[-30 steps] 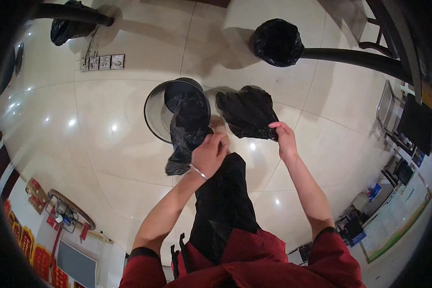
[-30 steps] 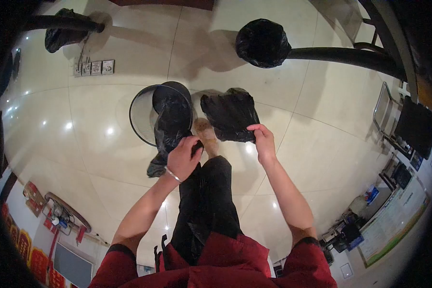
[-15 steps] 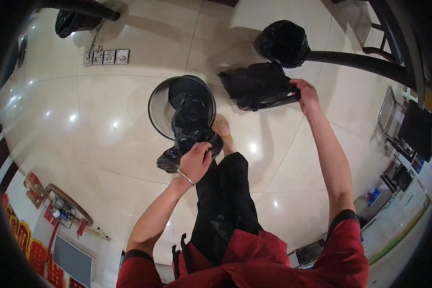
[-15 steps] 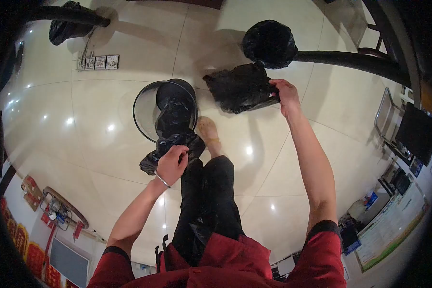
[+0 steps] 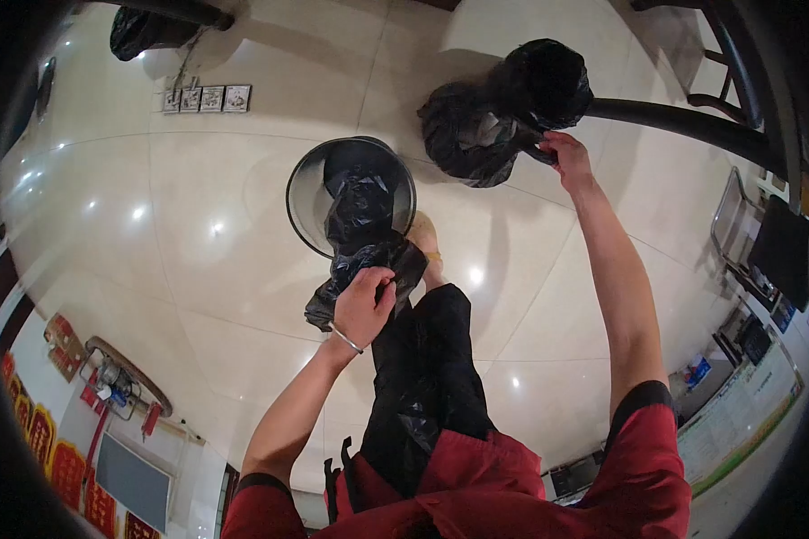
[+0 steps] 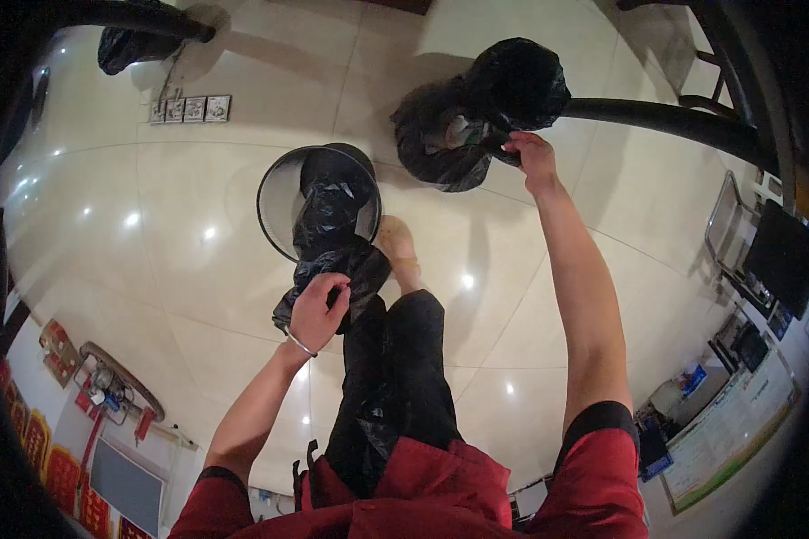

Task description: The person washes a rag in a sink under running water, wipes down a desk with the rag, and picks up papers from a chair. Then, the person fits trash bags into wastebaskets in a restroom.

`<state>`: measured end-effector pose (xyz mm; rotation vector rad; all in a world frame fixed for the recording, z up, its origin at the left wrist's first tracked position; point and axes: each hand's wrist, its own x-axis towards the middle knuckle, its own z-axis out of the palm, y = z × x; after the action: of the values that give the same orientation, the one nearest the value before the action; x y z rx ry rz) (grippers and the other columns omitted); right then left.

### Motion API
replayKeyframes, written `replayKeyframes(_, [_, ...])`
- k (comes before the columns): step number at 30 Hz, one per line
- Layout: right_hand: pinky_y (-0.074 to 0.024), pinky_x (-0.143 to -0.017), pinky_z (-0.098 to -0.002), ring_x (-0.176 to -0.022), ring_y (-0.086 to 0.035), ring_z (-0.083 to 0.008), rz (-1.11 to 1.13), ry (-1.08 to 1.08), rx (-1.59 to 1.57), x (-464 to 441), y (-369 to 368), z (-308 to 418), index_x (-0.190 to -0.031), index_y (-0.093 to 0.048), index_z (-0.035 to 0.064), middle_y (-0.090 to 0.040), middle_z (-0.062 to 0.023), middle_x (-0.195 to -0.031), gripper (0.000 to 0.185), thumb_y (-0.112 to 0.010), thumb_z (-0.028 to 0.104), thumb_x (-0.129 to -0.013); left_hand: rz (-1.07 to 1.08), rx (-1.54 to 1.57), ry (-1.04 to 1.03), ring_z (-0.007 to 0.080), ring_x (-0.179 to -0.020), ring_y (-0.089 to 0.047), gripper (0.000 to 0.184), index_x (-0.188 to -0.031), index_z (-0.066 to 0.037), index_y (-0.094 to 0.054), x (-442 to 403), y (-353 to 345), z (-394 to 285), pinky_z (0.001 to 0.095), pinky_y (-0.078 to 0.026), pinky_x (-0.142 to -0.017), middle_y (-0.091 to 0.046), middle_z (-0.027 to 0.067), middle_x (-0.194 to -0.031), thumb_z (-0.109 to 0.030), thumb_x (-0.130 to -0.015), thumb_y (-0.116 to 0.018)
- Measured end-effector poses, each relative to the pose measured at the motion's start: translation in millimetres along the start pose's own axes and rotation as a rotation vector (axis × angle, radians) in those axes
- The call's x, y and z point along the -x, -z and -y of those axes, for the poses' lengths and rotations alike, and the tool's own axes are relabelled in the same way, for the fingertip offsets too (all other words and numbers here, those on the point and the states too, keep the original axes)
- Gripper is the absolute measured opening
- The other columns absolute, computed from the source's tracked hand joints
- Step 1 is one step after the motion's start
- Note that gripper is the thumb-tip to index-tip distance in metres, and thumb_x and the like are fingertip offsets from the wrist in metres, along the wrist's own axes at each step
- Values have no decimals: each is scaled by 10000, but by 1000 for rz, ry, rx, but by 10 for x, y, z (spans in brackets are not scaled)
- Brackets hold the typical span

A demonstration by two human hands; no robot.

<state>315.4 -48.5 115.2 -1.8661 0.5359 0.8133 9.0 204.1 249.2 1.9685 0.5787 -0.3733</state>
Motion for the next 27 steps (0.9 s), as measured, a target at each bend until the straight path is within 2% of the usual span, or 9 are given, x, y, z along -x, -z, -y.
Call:
replayKeyframes(3, [-385,-574,-286,-687,-539,-95,0,-16,35,-55,-46,29,-884,-580,110,-603,12,-750,155,-475,109,-770,30,-7,13,275,-713,-542,138,-880,-58,-521,11,19,76,330,-439,-604,-532,105,-801,-104,-750,-528])
replayKeyframes(6, [-381,-556,-272,-631,-521,-95,-136,-42,53,-104,-32,-8,-865,-585,108,-595,0,-731,129,-499,130,-771,17,20,20,275,-716,-543,137,-877,-58,-522,19,23,83,329,-440,-609,-535,104,-804,-107,-749,-532])
replayKeyframes(8, [-388,-530,-223,-614,-505,-71,-202,38,145,-95,24,-53,-919,-566,93,-568,11,-702,159,-495,158,-793,11,53,78,254,-751,-536,162,-868,-26,-527,19,55,24,304,-427,-662,-540,114,-825,-104,-732,-567])
replayKeyframes(14, [-359,-486,-171,-530,-421,-49,-180,-69,49,144,17,63,-933,-568,148,-539,32,-699,158,-538,169,-779,-78,95,69,203,-748,-525,230,-877,-42,-537,60,193,-7,273,-416,-659,-541,77,-835,-121,-687,-640])
replayKeyframes(18, [-345,-459,-181,-537,-440,-58,-90,-30,-40,7,-9,-23,-907,-564,135,-545,27,-699,172,-593,181,-744,-163,182,79,220,-746,-514,250,-878,-49,-539,109,312,87,281,-411,-656,-532,85,-826,-103,-666,-660])
replayKeyframes(21, [-355,-459,-195,-534,-442,-66,-115,39,48,-89,-131,7,-910,-562,133,-551,16,-737,200,-616,186,-725,-198,224,105,186,-694,-480,275,-900,-54,-540,133,322,259,255,-389,-617,-521,73,-816,-82,-657,-666])
replayKeyframes(24, [-379,-502,-197,-576,-446,-52,-159,-20,107,-116,-230,48,-959,-547,159,-541,30,-716,256,-623,196,-717,-211,193,95,183,-711,-481,298,-911,-57,-536,135,345,271,250,-387,-619,-515,74,-836,-74,-646,-672])
replayKeyframes(26, [-417,-584,-249,-653,-500,-119,-151,10,159,-170,-245,17,-1031,-507,119,-560,-17,-791,356,-628,228,-714,-204,182,109,188,-739,-482,322,-919,-61,-533,131,366,241,252,-388,-639,-509,72,-856,-69,-631,-677])
replayKeyframes(27, [-417,-584,-249,-653,-500,-119,-147,9,163,-278,-213,-87,-1031,-507,119,-560,-17,-791,356,-628,228,-714,-196,169,121,193,-767,-484,345,-927,-65,-530,132,378,222,254,-389,-658,-502,71,-877,-64,-617,-682])
